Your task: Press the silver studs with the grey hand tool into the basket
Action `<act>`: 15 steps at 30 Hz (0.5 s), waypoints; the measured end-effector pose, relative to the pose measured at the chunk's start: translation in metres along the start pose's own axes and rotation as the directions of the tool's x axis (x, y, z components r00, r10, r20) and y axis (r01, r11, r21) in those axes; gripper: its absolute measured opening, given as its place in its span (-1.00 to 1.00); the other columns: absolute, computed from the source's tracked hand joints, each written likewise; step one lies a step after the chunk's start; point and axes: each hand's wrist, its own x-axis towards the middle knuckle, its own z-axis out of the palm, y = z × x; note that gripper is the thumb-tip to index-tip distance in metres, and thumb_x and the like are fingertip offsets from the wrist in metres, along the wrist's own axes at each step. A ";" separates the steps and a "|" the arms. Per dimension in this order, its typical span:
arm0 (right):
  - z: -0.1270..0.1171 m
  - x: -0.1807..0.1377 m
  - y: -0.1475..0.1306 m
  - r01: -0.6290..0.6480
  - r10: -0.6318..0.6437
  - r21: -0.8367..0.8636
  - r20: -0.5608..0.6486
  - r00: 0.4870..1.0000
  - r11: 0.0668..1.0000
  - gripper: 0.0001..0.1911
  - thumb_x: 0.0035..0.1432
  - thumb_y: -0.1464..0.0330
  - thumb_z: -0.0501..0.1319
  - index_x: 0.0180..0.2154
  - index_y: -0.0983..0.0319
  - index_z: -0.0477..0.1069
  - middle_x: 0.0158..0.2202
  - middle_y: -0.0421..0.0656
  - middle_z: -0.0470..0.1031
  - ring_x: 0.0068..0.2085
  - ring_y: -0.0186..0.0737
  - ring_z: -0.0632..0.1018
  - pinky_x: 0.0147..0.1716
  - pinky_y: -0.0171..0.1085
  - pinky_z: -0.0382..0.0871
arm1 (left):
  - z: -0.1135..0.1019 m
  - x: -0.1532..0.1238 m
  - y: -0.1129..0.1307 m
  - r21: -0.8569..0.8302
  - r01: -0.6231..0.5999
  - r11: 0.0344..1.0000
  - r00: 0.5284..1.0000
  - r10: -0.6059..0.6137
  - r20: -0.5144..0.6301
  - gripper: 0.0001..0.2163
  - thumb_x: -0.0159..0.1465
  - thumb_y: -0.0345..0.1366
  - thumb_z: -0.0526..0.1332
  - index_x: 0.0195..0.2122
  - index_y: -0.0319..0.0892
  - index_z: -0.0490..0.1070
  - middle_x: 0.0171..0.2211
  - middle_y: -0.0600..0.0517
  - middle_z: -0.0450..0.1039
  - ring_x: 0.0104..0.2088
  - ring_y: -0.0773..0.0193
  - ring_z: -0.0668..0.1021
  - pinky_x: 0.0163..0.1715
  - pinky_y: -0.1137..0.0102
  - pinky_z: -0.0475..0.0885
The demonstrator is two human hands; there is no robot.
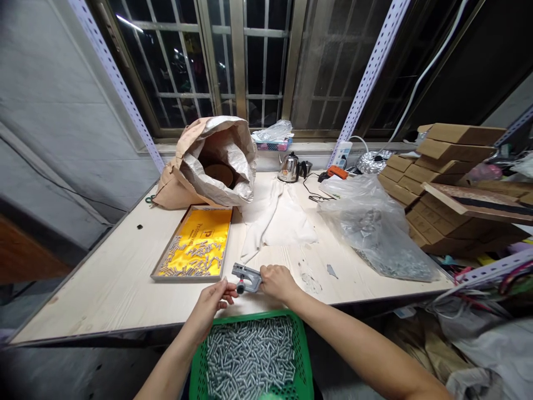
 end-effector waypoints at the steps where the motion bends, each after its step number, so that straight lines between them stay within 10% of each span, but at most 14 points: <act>1: -0.002 0.001 -0.001 -0.005 0.005 0.001 -0.007 1.000 1.000 -0.94 0.01 0.38 0.14 -0.43 0.25 0.33 -0.50 -0.13 0.41 -0.46 -0.23 0.39 -0.48 -0.32 0.14 | 0.003 -0.002 0.001 -0.007 0.013 1.000 1.000 -0.013 0.019 -0.51 0.04 0.13 0.17 -0.42 -0.29 0.47 -0.46 -0.05 0.46 -0.46 0.33 0.42 -0.47 0.47 0.22; 8: -0.024 -0.001 0.000 0.026 -0.017 0.061 -0.147 0.989 0.998 -0.68 0.04 0.22 0.13 -0.22 0.31 0.34 -0.08 0.05 0.34 -0.05 -0.01 0.30 -0.04 -0.11 0.15 | 0.010 -0.004 -0.002 0.078 -0.010 0.997 1.000 0.008 0.018 -0.76 -0.10 -0.16 0.32 -0.60 -0.26 0.46 -0.66 0.09 0.34 -0.59 0.40 0.28 -0.53 0.48 0.13; 15: -0.024 -0.028 -0.003 -0.038 0.072 0.102 -0.352 0.933 0.994 -0.47 -0.02 0.37 0.10 0.03 0.42 0.22 0.13 0.11 0.15 0.19 0.06 0.09 0.21 0.10 -0.21 | 0.007 -0.028 0.003 0.349 -0.352 0.869 0.919 0.391 -0.048 -0.81 0.09 -0.24 0.20 -0.60 -0.20 0.42 -0.52 0.01 0.41 -0.43 0.26 0.43 -0.39 0.42 0.28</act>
